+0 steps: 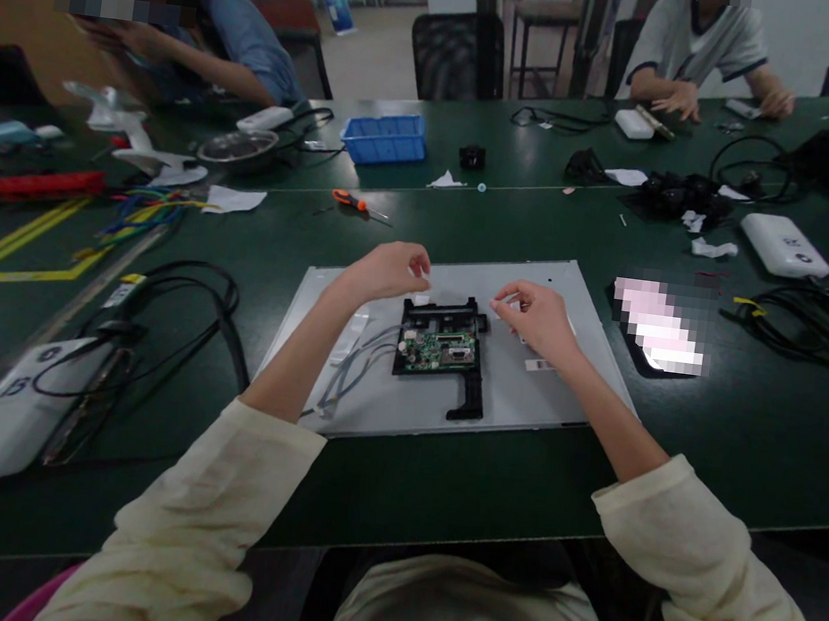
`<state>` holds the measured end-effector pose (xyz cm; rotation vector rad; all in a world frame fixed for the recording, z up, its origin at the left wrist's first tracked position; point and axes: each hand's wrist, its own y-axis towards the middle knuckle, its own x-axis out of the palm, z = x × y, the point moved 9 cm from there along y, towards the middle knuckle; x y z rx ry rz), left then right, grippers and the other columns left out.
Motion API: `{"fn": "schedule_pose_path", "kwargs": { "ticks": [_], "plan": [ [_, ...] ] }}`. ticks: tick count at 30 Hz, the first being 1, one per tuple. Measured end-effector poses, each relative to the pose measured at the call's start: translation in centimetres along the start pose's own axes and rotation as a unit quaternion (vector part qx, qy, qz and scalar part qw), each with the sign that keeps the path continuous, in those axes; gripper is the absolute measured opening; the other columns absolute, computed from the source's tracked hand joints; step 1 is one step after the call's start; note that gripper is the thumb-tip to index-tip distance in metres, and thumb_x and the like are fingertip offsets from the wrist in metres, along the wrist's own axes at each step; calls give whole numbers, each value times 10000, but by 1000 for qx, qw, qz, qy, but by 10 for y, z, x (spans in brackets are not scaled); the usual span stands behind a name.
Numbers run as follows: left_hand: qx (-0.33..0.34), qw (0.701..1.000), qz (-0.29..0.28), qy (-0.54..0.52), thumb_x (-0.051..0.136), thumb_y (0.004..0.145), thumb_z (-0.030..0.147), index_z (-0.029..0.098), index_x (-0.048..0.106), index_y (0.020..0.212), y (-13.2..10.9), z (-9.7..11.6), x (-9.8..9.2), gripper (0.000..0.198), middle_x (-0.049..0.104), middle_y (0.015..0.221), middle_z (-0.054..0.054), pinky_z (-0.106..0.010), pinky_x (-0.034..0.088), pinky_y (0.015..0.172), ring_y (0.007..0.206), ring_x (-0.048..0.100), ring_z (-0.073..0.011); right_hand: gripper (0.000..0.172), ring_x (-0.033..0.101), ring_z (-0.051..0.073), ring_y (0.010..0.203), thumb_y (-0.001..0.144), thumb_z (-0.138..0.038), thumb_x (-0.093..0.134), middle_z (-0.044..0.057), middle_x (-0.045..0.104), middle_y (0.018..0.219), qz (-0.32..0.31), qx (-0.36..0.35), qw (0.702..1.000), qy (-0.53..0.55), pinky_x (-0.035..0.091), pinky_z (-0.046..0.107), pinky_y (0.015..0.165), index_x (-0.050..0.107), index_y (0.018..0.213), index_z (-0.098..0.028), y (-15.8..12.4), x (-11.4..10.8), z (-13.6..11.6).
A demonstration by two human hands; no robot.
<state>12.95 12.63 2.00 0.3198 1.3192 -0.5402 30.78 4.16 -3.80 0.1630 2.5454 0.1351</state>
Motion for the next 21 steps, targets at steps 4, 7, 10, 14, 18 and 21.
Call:
{"fn": "schedule_pose_path", "kwargs": {
  "ticks": [4, 7, 10, 14, 18, 21],
  "plan": [
    [67, 994, -39, -78, 584, 800, 259, 114, 685, 965, -11, 37, -1, 242, 700, 928, -64, -233, 447, 733, 778, 635, -154, 351, 518, 115, 505, 768, -496, 635, 18, 646, 714, -46, 23, 994, 95, 391, 256, 491, 647, 951, -196, -3, 18, -1],
    [120, 977, -114, -137, 539, 846, 309, 111, 668, 1009, -22, 68, 11, 287, 700, 863, -45, -220, 437, 676, 662, 616, -118, 322, 514, 105, 516, 782, -459, 623, -8, 608, 672, -83, 33, 983, 158, 375, 238, 488, 632, 969, -197, -6, 30, -4],
    [151, 969, -142, -133, 530, 859, 331, 123, 655, 1022, -28, 84, 19, 293, 698, 859, -41, -209, 413, 649, 684, 615, -117, 292, 522, 108, 548, 785, -401, 613, -23, 589, 652, -100, 52, 972, 206, 367, 228, 497, 620, 996, -200, -8, 35, -6],
    [157, 978, -103, -91, 584, 810, 283, 136, 658, 1009, -26, 85, 21, 258, 695, 920, -48, -217, 400, 649, 795, 620, -148, 269, 586, 120, 663, 805, -281, 561, 0, 654, 783, -113, 90, 954, 261, 393, 225, 545, 608, 1061, -215, -13, 37, -10],
    [145, 985, -74, -62, 621, 771, 251, 136, 663, 999, -23, 81, 23, 259, 693, 909, -52, -234, 395, 634, 787, 616, -163, 407, 627, 157, 776, 773, -183, 580, 0, 682, 811, -139, 97, 945, 278, 441, 255, 629, 567, 1176, -245, -19, 36, -16],
    [147, 986, -57, -59, 613, 757, 194, 129, 673, 943, -22, 82, 22, 206, 693, 872, -57, -242, 397, 624, 763, 614, -166, 513, 636, 172, 794, 762, -179, 614, 1, 693, 831, -150, 94, 947, 267, 465, 287, 671, 512, 1259, -254, -22, 36, -18]
  ]
}}
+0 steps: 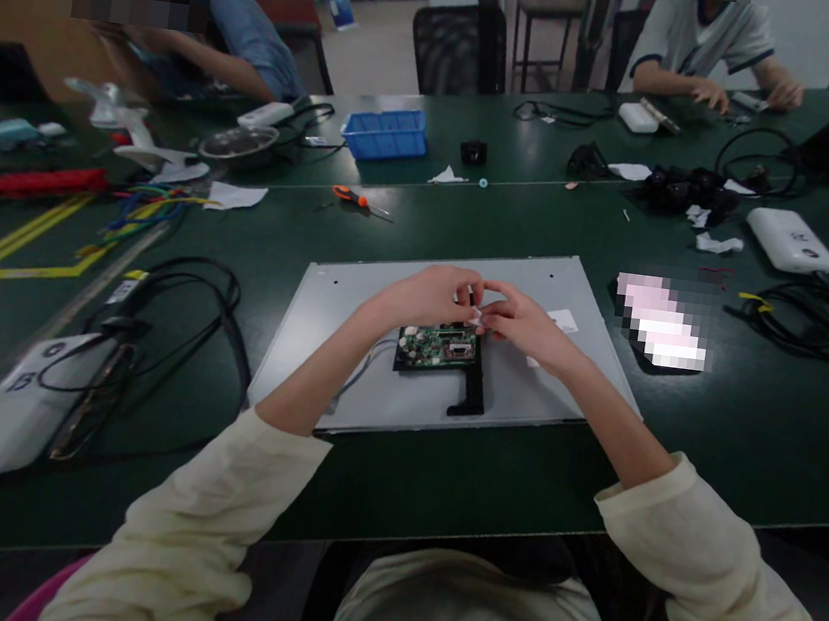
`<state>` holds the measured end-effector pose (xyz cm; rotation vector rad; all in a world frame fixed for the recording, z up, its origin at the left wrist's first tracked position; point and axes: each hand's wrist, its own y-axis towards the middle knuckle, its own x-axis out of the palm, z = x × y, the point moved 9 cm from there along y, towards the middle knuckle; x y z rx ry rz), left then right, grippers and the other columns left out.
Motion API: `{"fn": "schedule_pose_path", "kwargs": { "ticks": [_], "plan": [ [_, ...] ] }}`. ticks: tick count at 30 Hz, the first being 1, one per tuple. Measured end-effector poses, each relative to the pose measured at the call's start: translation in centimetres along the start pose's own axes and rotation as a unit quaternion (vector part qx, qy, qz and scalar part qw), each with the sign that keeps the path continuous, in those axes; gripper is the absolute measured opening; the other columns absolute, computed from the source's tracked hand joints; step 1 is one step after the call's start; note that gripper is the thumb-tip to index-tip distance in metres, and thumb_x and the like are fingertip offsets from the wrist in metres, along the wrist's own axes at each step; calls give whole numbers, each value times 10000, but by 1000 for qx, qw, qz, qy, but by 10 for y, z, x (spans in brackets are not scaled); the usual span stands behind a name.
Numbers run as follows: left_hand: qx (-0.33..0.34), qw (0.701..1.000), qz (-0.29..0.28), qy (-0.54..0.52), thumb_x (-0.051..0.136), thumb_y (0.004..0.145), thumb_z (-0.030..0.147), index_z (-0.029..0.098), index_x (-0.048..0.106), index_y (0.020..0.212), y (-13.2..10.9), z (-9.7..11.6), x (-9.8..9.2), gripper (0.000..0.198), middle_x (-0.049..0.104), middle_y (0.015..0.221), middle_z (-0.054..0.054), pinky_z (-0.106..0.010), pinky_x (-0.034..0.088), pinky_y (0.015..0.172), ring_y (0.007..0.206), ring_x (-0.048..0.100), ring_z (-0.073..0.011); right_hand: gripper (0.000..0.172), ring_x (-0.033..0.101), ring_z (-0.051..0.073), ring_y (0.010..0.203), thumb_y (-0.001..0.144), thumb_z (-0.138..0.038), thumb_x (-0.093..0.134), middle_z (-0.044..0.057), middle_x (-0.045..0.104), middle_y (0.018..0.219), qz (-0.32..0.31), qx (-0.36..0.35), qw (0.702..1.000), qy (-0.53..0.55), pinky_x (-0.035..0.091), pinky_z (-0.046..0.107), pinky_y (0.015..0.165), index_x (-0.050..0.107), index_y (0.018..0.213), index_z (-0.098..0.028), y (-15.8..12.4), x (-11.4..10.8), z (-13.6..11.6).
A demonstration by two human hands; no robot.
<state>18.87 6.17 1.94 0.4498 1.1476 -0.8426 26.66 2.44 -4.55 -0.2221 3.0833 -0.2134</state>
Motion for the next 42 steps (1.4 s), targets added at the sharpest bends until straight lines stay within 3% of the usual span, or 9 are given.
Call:
{"fn": "schedule_pose_path", "kwargs": {
  "ticks": [3, 6, 8, 11, 16, 20, 24, 33, 42],
  "plan": [
    [22, 1000, 17, -12, 577, 759, 150, 134, 679, 858, 1, 5, -3, 143, 692, 849, -56, -244, 407, 636, 751, 613, -157, 557, 645, 167, 803, 744, -195, 673, 4, 691, 869, 3, -6, 1000, 1, 495, 317, 741, 498, 1269, -252, -1, -2, -2],
    [27, 999, 21, -8, 563, 762, 147, 137, 686, 838, -1, 9, -7, 145, 696, 844, -54, -244, 413, 654, 755, 617, -153, 400, 647, 151, 774, 741, -228, 700, 5, 681, 817, 25, -3, 1000, 1, 510, 312, 754, 582, 1123, -217, -1, -9, -2],
    [12, 1000, 12, 5, 549, 764, 147, 135, 691, 844, -4, 8, -9, 163, 700, 851, -58, -244, 411, 654, 759, 619, -153, 234, 629, 131, 708, 747, -270, 707, 6, 670, 744, 19, 10, 999, -26, 503, 276, 693, 638, 955, -189, -2, -14, -1],
    [0, 999, -10, 32, 525, 780, 170, 129, 691, 882, -10, 9, -14, 199, 702, 876, -74, -251, 395, 619, 749, 613, -162, 151, 600, 112, 637, 744, -298, 711, 20, 679, 716, -26, 50, 995, -86, 447, 226, 556, 672, 823, -175, -5, -18, 4],
    [92, 984, -140, 52, 495, 793, 174, 171, 697, 969, -25, 29, 0, 268, 702, 899, -48, -256, 385, 631, 745, 597, -158, 158, 604, 116, 595, 727, -312, 714, 39, 701, 713, -61, 90, 983, -146, 356, 211, 445, 697, 802, -174, -11, -18, 11],
    [143, 968, -202, 51, 577, 754, 207, 223, 661, 1115, -30, 38, 15, 371, 694, 1010, -28, -240, 405, 691, 838, 605, -162, 138, 631, 125, 607, 714, -296, 702, 32, 712, 749, -62, 72, 982, -165, 432, 231, 520, 688, 780, -176, -9, -12, 10],
    [160, 964, -206, 61, 619, 730, 214, 216, 669, 1127, -26, 37, 26, 400, 685, 1075, -43, -252, 426, 766, 922, 608, -184, 102, 637, 131, 602, 725, -264, 669, 20, 707, 733, -62, 32, 973, -219, 470, 258, 597, 683, 780, -179, -7, -10, 7],
    [146, 963, -216, 67, 587, 740, 149, 221, 686, 1155, -21, 32, 33, 433, 700, 1098, -43, -252, 438, 841, 956, 620, -182, 192, 595, 157, 688, 699, -328, 692, 37, 697, 829, -1, -84, 918, -387, 432, 280, 631, 701, 832, -190, -8, -12, -14],
    [106, 979, -170, 40, 620, 699, 150, 280, 713, 1052, -28, 33, 17, 388, 719, 1027, -18, -246, 437, 782, 901, 629, -189, 157, 591, 164, 662, 735, -338, 658, 15, 690, 728, -43, -72, 935, -346, 434, 296, 640, 722, 796, -209, -9, -11, -10]
  ]
}}
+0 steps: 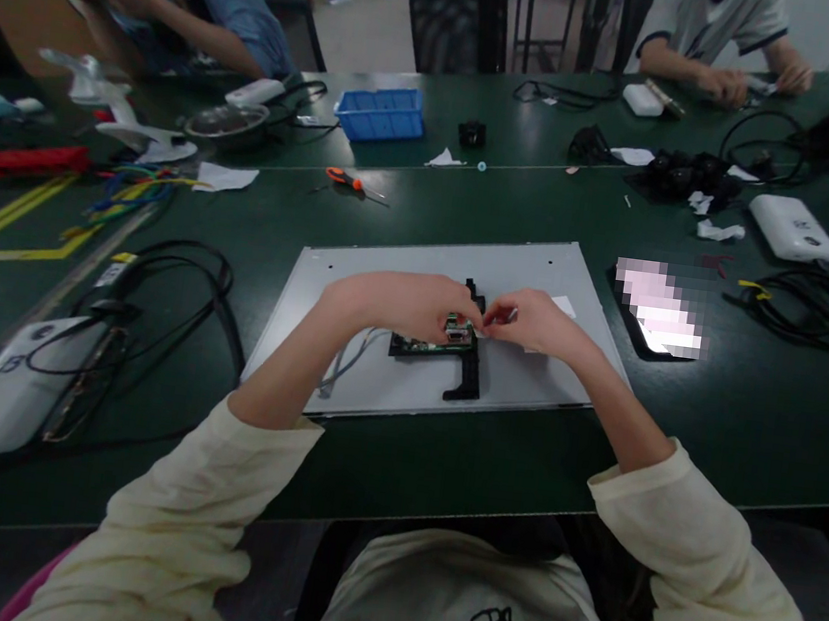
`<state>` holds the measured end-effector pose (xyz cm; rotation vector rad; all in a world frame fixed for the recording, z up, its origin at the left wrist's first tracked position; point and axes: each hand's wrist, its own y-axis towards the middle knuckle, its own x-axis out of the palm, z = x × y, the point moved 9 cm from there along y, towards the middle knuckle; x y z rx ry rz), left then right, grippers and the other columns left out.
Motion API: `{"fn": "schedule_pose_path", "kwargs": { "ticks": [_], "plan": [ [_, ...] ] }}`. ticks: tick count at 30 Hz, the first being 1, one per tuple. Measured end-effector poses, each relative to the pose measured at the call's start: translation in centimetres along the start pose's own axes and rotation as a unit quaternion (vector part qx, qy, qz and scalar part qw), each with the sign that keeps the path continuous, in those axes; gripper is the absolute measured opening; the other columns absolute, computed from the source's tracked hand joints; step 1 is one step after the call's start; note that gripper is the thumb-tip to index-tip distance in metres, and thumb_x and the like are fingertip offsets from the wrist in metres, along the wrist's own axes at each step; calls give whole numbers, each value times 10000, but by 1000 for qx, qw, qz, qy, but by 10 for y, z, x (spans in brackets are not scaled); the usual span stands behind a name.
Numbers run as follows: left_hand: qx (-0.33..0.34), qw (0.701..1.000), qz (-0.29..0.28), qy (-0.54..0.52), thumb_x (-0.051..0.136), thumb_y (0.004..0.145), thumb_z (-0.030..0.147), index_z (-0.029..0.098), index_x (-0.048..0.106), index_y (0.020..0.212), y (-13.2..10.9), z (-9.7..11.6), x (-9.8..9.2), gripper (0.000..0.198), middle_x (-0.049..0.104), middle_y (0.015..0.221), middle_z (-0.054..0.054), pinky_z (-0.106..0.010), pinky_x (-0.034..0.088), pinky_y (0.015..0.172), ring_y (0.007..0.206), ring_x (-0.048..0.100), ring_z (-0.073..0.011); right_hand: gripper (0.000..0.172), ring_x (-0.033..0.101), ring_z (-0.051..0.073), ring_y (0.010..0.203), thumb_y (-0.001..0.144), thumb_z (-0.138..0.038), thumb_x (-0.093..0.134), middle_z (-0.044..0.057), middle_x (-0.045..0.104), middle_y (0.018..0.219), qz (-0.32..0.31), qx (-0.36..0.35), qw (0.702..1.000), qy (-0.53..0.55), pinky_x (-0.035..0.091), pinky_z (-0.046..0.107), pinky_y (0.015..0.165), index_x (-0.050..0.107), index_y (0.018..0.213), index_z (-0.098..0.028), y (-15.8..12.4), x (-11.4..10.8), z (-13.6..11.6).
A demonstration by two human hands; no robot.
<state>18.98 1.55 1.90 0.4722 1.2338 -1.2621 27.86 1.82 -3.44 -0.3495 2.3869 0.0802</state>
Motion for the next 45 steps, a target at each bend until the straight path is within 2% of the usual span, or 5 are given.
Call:
{"fn": "schedule_pose_path", "kwargs": {
  "ticks": [8, 22, 28, 35, 45],
  "plan": [
    [-123, 987, 87, -60, 648, 727, 234, 224, 688, 1087, -53, -31, -48, 363, 681, 1038, -25, -271, 417, 841, 953, 612, -215, 194, 596, 163, 697, 766, -371, 634, 36, 682, 783, 62, 14, 996, 64, 449, 313, 675, 702, 800, -193, -2, -13, 3],
    [-246, 945, 215, -15, 531, 779, 279, 151, 641, 1106, -115, -138, 13, 367, 625, 1083, -101, -285, 450, 867, 989, 580, -214, 212, 598, 200, 704, 893, -290, 489, 64, 688, 814, 177, -105, 968, -142, 424, 331, 682, 680, 909, -200, -17, -3, -48],
    [-258, 929, 254, -78, 540, 757, 282, 175, 677, 878, -124, -147, 9, 212, 676, 895, -52, -249, 427, 745, 787, 580, -163, 230, 608, 212, 738, 911, -303, 467, 80, 699, 877, 176, -105, 968, -144, 427, 336, 671, 676, 930, -208, -19, -1, -50],
    [-260, 852, 379, -249, 596, 771, 395, 201, 647, 887, -176, -170, -9, 231, 645, 783, -8, -217, 411, 615, 667, 540, -107, 221, 595, 203, 729, 914, -285, 463, 78, 680, 861, 202, -114, 961, -150, 424, 336, 690, 665, 890, -198, -22, -4, -56],
    [-279, 911, 147, -265, 599, 692, 407, 195, 695, 829, -149, -136, 25, 270, 715, 780, -32, -218, 434, 593, 667, 601, -136, 299, 583, 268, 1044, 938, -267, 446, 125, 652, 1101, 190, -220, 943, -161, 472, 445, 899, 616, 1172, -192, -29, 12, -87]
  ]
}}
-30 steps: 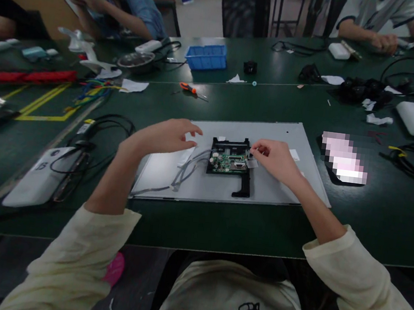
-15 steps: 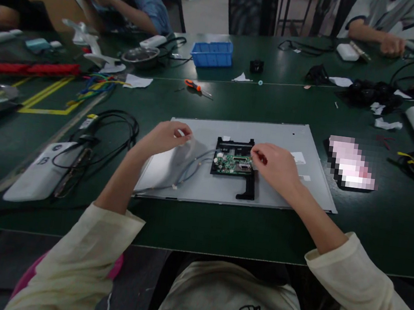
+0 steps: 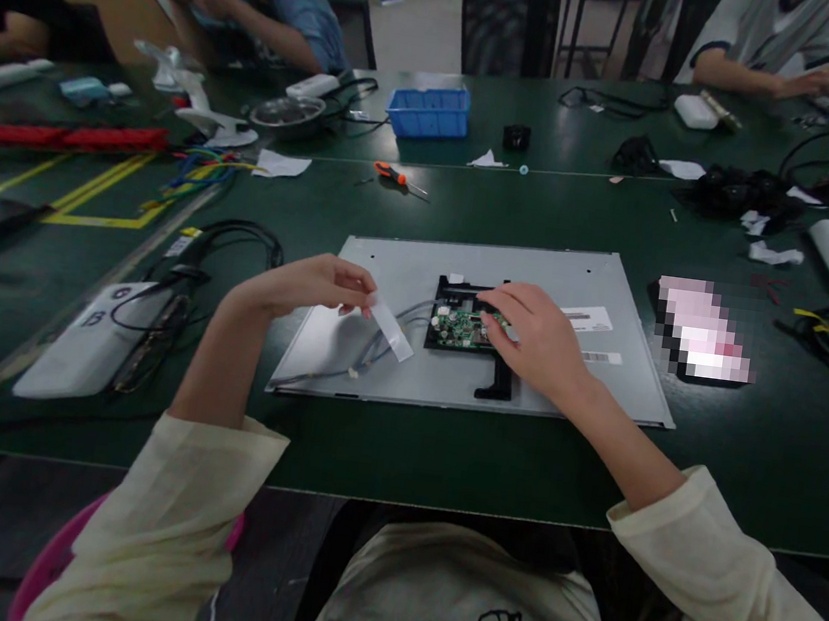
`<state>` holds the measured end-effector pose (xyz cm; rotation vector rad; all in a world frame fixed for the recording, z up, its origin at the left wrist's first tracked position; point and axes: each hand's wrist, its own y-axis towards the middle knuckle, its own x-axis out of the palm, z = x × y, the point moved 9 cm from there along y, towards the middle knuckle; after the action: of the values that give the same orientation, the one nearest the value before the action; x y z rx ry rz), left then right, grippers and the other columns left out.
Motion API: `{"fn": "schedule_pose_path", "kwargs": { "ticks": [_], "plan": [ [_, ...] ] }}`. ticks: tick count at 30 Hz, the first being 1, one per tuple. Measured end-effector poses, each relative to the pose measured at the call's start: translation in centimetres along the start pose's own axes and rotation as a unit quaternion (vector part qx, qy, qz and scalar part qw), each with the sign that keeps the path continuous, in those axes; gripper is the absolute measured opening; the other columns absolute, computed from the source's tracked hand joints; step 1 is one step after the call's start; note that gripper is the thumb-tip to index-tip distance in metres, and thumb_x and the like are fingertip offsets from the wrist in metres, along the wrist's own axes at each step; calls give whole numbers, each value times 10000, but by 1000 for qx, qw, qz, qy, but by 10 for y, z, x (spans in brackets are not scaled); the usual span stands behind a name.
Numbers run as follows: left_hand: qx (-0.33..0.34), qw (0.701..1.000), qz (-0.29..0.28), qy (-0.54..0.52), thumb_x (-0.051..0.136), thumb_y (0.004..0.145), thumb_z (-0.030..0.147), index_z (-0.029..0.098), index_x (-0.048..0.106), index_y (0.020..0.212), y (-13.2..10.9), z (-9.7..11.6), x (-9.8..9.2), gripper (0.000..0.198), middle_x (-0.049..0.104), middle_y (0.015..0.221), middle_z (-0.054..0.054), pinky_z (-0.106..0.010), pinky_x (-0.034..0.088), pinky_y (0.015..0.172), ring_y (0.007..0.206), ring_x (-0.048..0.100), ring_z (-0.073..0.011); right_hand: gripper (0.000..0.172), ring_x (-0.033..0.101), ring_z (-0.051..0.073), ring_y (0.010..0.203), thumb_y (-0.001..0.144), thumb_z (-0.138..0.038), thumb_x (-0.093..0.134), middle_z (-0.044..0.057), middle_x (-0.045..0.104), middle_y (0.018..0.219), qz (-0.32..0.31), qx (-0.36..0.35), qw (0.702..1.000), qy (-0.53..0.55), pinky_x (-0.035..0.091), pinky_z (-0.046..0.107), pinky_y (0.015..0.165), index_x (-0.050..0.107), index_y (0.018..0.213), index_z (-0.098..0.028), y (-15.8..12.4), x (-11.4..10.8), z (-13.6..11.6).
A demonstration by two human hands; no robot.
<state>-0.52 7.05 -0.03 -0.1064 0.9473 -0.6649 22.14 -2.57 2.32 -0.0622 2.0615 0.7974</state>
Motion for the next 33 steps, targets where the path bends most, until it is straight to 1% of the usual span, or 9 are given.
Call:
{"fn": "schedule_pose_path", "kwargs": {
  "ticks": [6, 11, 15, 17, 21, 24, 27, 29, 33],
  "plan": [
    [-23, 997, -62, 26, 587, 649, 345, 201, 685, 767, 3, -2, 20, 211, 733, 773, -26, -214, 445, 593, 621, 610, -136, 465, 395, 268, 1356, 958, -339, 430, 147, 499, 1421, -140, -163, 976, -29, 337, 470, 1115, 480, 1367, -125, -2, 41, -64],
    [-28, 997, -74, 12, 570, 648, 328, 193, 657, 747, 1, -3, 24, 189, 725, 737, -25, -224, 450, 582, 581, 592, -134, 539, 372, 254, 1384, 957, -455, 408, 135, 472, 1459, -205, -210, 954, -59, 267, 453, 1157, 480, 1378, -125, -8, 74, -91],
    [-38, 996, -67, 33, 571, 645, 318, 195, 642, 741, 2, -9, 23, 172, 702, 686, -12, -229, 434, 568, 574, 589, -141, 546, 418, 247, 1357, 966, -489, 363, 133, 519, 1419, -210, -230, 948, -65, 241, 463, 1158, 511, 1348, -127, -12, 83, -98],
    [-27, 997, -27, 64, 588, 647, 318, 189, 628, 751, 2, -7, 14, 171, 675, 661, -5, -229, 418, 565, 581, 579, -141, 541, 461, 242, 1323, 974, -487, 347, 138, 546, 1393, -207, -235, 947, -66, 232, 460, 1159, 528, 1329, -121, -14, 84, -99],
    [87, 990, 79, 81, 620, 691, 336, 175, 593, 808, -5, 23, -6, 201, 630, 727, 5, -220, 414, 632, 673, 565, -130, 551, 500, 247, 1287, 974, -486, 351, 155, 565, 1367, -206, -235, 948, -54, 242, 459, 1151, 541, 1311, -93, -14, 83, -100],
    [172, 983, -6, 61, 584, 763, 348, 173, 600, 839, -9, 43, 16, 192, 603, 717, 18, -210, 405, 640, 663, 544, -113, 558, 514, 254, 1272, 972, -488, 360, 164, 577, 1350, -207, -233, 949, -53, 244, 458, 1149, 551, 1295, -74, -13, 84, -101],
    [194, 973, -90, 84, 558, 792, 340, 169, 619, 815, -7, 43, 43, 183, 594, 686, 19, -208, 380, 607, 632, 529, -108, 561, 511, 256, 1273, 970, -493, 363, 160, 579, 1350, -209, -229, 949, -57, 239, 456, 1153, 546, 1295, -73, -13, 85, -100],
    [184, 971, -89, 121, 563, 788, 344, 168, 624, 784, -1, 35, 47, 186, 584, 665, 19, -216, 361, 591, 615, 517, -110, 556, 507, 249, 1275, 969, -495, 366, 153, 577, 1354, -212, -227, 949, -57, 243, 449, 1152, 542, 1295, -82, -13, 86, -100],
    [175, 965, -31, 193, 578, 764, 342, 167, 636, 758, 5, 24, 36, 185, 596, 700, 5, -231, 339, 600, 639, 514, -120, 532, 504, 237, 1277, 969, -483, 374, 152, 577, 1353, -209, -222, 951, -48, 261, 439, 1144, 548, 1281, -89, -13, 86, -99]
  ]
}}
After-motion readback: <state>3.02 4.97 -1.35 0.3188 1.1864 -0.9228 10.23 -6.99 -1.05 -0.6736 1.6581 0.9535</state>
